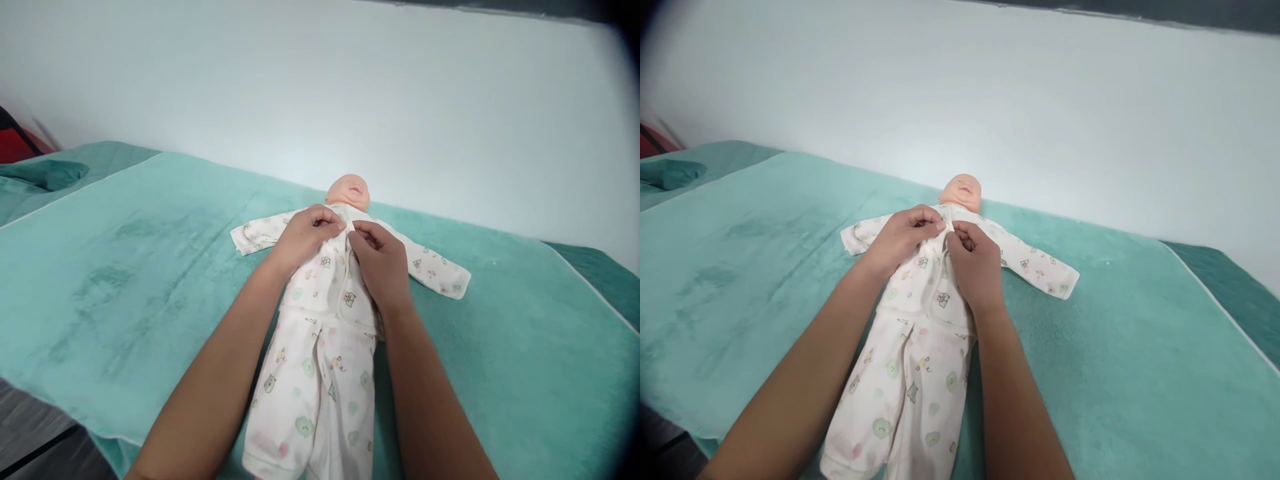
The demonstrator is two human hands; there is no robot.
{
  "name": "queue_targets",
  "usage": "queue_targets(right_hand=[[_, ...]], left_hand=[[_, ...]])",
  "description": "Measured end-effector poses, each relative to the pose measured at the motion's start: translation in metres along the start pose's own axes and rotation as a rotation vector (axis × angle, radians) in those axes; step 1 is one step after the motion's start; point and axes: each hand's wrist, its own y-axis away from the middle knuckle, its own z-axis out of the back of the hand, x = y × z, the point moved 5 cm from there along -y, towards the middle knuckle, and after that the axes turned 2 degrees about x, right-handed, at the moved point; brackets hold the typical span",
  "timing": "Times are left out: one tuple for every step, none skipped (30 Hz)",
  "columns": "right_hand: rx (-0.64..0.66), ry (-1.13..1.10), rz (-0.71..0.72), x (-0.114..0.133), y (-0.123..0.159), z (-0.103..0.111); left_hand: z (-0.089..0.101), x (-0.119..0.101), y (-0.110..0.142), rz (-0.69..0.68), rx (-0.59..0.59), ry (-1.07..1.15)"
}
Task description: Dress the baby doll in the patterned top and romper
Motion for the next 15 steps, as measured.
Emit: queue_targets(right_hand=[[0.008, 0.008, 0.001, 0.0002, 0.0002, -0.0005], [0.013, 0.013, 0.000, 0.0002, 0.0004, -0.0009], [0.016, 0.012, 0.000, 0.0001, 0.0005, -0.0010], [0.017, 0.005, -0.001, -0.0002, 0.0006, -0.0009], [0.018, -0.006, -0.002, -0.0007, 0.0007, -0.0008], [0.019, -0.020, -0.006, -0.0013, 0.0007, -0.0007], [0.020, -0.035, -0.009, -0.0020, 0.0007, -0.0005], [0.021, -0.051, -0.012, -0.0027, 0.0006, -0.0004], [0.022, -0.066, -0.014, -0.0036, 0.0005, -0.0002], [0.023, -0.078, -0.017, -0.0044, 0.0003, -0.0001], [0.022, -0.087, -0.018, -0.0053, 0.0001, 0.0000], [0.020, -0.092, -0.018, -0.0061, -0.0001, 0.0002], [0.017, -0.095, -0.018, -0.0068, -0.0003, 0.0005], [0.013, -0.095, -0.018, -0.0075, -0.0004, 0.0008], [0.009, -0.095, -0.017, -0.0080, -0.0005, 0.0010]], left_hand=[[0.0001, -0.0001, 0.0002, 0.011, -0.003, 0.014], [0.0002, -0.0002, 0.0003, 0.017, -0.008, 0.021], [0.0003, -0.0004, 0.0003, 0.016, -0.015, 0.020], [0.0004, -0.0007, 0.0002, 0.009, -0.020, 0.014], [0.0004, -0.0012, 0.0001, -0.004, -0.022, 0.006], [0.0004, -0.0016, 0.0000, -0.019, -0.023, -0.002], [0.0003, -0.0019, -0.0001, -0.031, -0.021, -0.008], [0.0001, -0.0017, -0.0002, -0.036, -0.017, -0.014], [-0.0001, -0.0013, -0.0002, -0.034, -0.011, -0.019], [-0.0003, -0.0007, -0.0001, -0.027, -0.006, -0.022], [-0.0004, 0.0000, 0.0000, -0.019, -0.003, -0.024], [-0.0004, 0.0005, 0.0000, -0.013, -0.002, -0.025], [-0.0004, 0.0008, 0.0001, -0.012, -0.004, -0.024], [-0.0002, 0.0008, 0.0002, -0.015, -0.008, -0.023], [-0.0001, 0.0007, 0.0002, -0.019, -0.012, -0.024]])
